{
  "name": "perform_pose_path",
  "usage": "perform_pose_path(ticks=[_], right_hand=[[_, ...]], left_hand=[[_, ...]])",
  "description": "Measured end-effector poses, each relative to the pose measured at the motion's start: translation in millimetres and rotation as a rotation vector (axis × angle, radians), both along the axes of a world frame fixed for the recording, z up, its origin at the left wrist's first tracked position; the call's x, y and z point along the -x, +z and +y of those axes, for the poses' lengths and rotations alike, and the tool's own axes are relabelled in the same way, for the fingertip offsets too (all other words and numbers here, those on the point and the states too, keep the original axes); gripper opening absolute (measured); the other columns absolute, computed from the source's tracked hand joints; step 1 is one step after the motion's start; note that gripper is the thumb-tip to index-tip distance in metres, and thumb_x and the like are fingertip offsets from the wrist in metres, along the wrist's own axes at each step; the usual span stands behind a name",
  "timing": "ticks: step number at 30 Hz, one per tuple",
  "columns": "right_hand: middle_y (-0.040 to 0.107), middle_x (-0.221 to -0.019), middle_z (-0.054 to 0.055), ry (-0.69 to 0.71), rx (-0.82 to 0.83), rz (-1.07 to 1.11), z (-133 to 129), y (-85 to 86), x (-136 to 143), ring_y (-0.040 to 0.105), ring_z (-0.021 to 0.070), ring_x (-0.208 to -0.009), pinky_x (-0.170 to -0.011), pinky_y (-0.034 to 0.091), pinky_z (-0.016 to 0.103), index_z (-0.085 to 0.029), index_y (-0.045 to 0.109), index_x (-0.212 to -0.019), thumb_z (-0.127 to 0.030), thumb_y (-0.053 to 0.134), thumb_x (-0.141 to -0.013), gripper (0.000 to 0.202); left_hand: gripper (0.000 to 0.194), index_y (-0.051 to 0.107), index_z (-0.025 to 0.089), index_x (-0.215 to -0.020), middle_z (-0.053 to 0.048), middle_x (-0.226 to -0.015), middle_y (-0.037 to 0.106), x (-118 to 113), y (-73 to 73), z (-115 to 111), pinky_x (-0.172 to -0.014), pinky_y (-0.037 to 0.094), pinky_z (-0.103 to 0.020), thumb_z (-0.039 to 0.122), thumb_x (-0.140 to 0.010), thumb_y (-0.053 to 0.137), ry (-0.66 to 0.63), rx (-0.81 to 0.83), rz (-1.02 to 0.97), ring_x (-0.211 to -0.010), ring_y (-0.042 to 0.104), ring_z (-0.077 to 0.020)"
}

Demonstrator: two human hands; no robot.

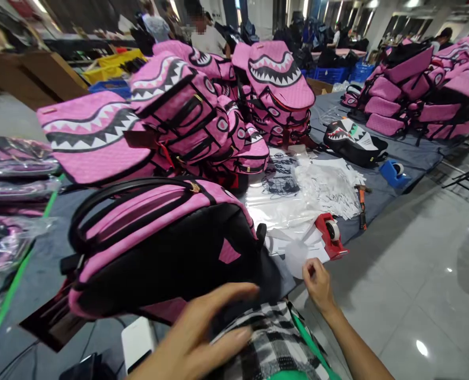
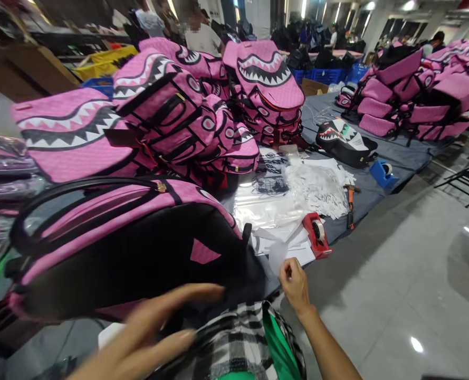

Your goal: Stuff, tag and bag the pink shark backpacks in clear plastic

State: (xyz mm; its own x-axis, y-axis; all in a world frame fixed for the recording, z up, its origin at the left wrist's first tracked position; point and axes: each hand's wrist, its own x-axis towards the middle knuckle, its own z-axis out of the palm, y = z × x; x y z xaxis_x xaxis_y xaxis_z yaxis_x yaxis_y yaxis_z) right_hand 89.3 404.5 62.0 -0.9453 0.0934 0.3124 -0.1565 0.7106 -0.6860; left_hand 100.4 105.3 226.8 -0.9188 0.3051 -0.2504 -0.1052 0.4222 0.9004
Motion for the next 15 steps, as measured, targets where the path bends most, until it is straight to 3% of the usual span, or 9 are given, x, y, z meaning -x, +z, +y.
perform_pose_path(ticks=[3,5,7,9,12,15], right_hand=[[0.054,-0.072,-0.002,0.139,0.006,0.347,-40.4,43.3,-4.6,0.054,0.0132,-0.065,-0.062,0.045,0.024,-0.023,0.048,-0.081,-0.015,0.048,-0.097,0.018],[0.053,-0.071,-0.003,0.13,0.092,0.406,-65.4,60.5,-3.3,0.054,0.0122,-0.062,-0.058,0.045,0.022,-0.023,0.049,-0.081,-0.015,0.049,-0.097,0.018],[0.052,-0.07,-0.004,0.008,0.27,0.349,-82.1,70.2,5.1,0.051,0.0109,-0.057,-0.053,0.044,0.02,-0.023,0.05,-0.082,-0.022,0.051,-0.099,0.017],[0.051,-0.07,-0.005,-0.109,0.424,0.297,-90.0,76.7,19.7,0.049,0.0105,-0.056,-0.052,0.044,0.02,-0.023,0.05,-0.084,-0.03,0.054,-0.099,0.017],[0.05,-0.069,-0.005,-0.166,0.506,0.306,-93.6,86.9,45.9,0.049,0.0119,-0.059,-0.055,0.044,0.022,-0.022,0.049,-0.081,-0.04,0.057,-0.094,0.023],[0.044,-0.065,-0.006,-0.23,0.592,0.29,-98.9,99.4,67.4,0.044,0.0122,-0.058,-0.055,0.041,0.024,-0.023,0.045,-0.075,-0.046,0.056,-0.091,0.029]], left_hand=[[0.092,0.055,0.019,-0.143,-0.016,-0.15,0.053,28.7,-37.1,40.2,-0.116,0.039,-0.052,0.066,-0.068,0.077,-0.259,-0.165,-0.299,-0.138,0.049,-0.0366],[0.118,0.037,0.016,-0.154,-0.019,-0.158,0.04,39.9,-59.2,60.2,-0.123,0.026,-0.054,0.062,-0.057,0.086,-0.316,-0.21,-0.235,-0.147,0.037,-0.0374],[0.127,0.023,0.017,-0.159,-0.019,-0.162,0.034,41.7,-73.9,69.5,-0.125,0.022,-0.054,0.053,-0.057,0.09,-0.337,-0.187,-0.079,-0.15,0.031,-0.0358],[0.119,0.018,0.018,-0.159,-0.02,-0.164,0.028,36.2,-79.7,70.1,-0.125,0.023,-0.055,0.045,-0.065,0.086,-0.253,-0.136,0.092,-0.152,0.028,-0.0347],[0.11,0.016,0.019,-0.158,-0.021,-0.164,0.023,23.5,-75.1,64.8,-0.121,0.031,-0.058,0.036,-0.07,0.08,-0.071,-0.006,0.446,-0.152,0.025,-0.0355],[0.097,0.026,0.018,-0.153,-0.022,-0.157,0.033,15.7,-66.9,61.7,-0.116,0.037,-0.063,0.032,-0.071,0.076,-0.017,0.184,0.895,-0.148,0.031,-0.0386]])
